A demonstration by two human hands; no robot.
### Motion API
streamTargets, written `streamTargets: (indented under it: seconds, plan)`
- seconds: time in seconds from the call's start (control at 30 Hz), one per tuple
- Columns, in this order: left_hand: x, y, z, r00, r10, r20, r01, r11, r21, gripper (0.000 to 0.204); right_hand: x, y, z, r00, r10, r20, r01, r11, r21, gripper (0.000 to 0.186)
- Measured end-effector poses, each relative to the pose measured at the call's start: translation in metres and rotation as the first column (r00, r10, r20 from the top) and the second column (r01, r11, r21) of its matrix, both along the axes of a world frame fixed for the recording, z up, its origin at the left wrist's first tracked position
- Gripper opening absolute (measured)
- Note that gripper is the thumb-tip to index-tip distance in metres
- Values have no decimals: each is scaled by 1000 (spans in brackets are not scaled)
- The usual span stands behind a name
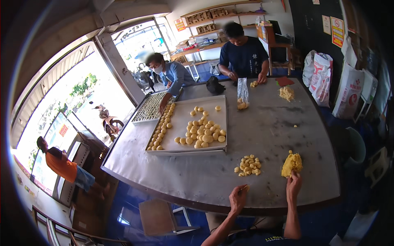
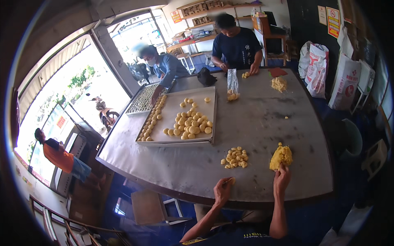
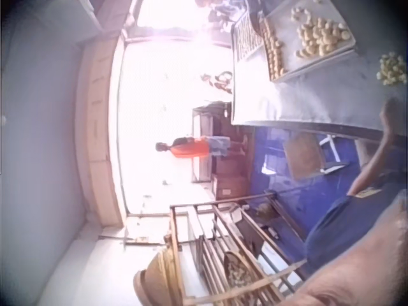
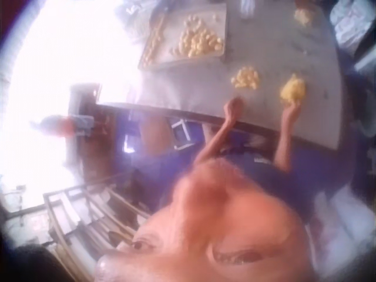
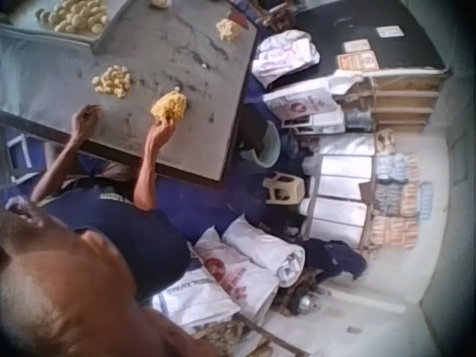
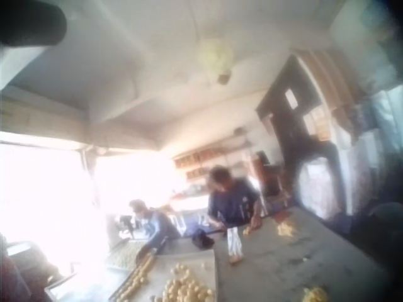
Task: The person divides a large mass of yellow dough into smaller portions by hand, rolling each piece into a small ball and placing it onto a metal tray alongside other completed dough balls.
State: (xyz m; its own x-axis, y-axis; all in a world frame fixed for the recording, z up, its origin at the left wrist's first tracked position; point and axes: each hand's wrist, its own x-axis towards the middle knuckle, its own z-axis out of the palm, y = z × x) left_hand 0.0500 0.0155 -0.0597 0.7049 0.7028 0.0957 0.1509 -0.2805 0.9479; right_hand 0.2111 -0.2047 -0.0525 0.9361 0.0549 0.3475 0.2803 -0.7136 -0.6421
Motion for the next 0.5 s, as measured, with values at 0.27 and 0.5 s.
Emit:
streamTargets:
  seconds: [0.27,0.5]
  plan:
    - [0,-5,12,999,40,-14,-41,997,-66,28,29,-38,5,987,151,-57,-156,983,-101,37]
    - [-1,-3,7,997,72,-30,-72,997,23,30,-39,-27,21,982,87,167,-63,988,-140,42]
